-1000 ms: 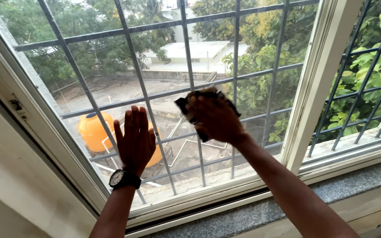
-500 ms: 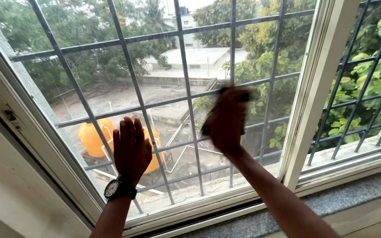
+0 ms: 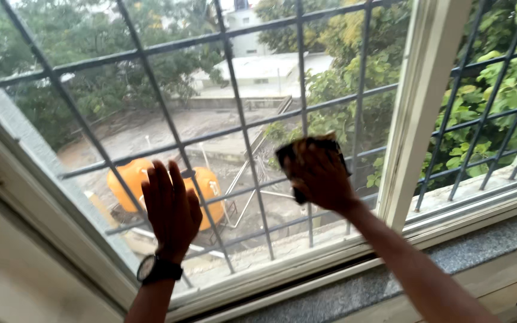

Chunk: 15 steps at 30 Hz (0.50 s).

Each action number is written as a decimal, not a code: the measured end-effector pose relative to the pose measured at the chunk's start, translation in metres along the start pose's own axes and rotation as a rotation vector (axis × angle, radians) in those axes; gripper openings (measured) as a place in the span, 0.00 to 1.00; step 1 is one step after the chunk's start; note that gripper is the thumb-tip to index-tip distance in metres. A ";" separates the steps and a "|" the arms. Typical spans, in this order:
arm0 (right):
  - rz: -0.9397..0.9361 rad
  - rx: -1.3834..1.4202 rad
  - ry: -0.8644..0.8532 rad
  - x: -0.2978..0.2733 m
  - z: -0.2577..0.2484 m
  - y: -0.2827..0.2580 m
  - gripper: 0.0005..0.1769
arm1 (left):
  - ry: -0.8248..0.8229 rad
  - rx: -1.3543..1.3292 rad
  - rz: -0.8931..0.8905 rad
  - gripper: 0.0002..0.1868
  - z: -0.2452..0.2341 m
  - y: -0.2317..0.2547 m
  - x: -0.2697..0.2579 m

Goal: The person cleans a window frame and the glass pane by hand using a cloth.

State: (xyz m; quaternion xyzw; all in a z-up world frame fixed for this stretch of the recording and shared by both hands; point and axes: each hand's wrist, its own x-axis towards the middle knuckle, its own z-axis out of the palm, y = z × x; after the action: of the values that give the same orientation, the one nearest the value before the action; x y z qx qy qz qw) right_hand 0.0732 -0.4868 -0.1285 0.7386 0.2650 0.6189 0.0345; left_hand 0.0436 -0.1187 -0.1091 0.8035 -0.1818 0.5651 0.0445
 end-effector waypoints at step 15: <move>0.776 0.101 0.076 -0.046 0.002 0.040 0.44 | -0.143 -0.076 0.329 0.49 0.055 0.108 -0.005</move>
State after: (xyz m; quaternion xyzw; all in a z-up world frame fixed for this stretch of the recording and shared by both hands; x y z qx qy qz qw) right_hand 0.0842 -0.5404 -0.1550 0.7614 -0.0028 0.5989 -0.2481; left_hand 0.0547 -0.2329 -0.1477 0.7989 -0.3347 0.4988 -0.0312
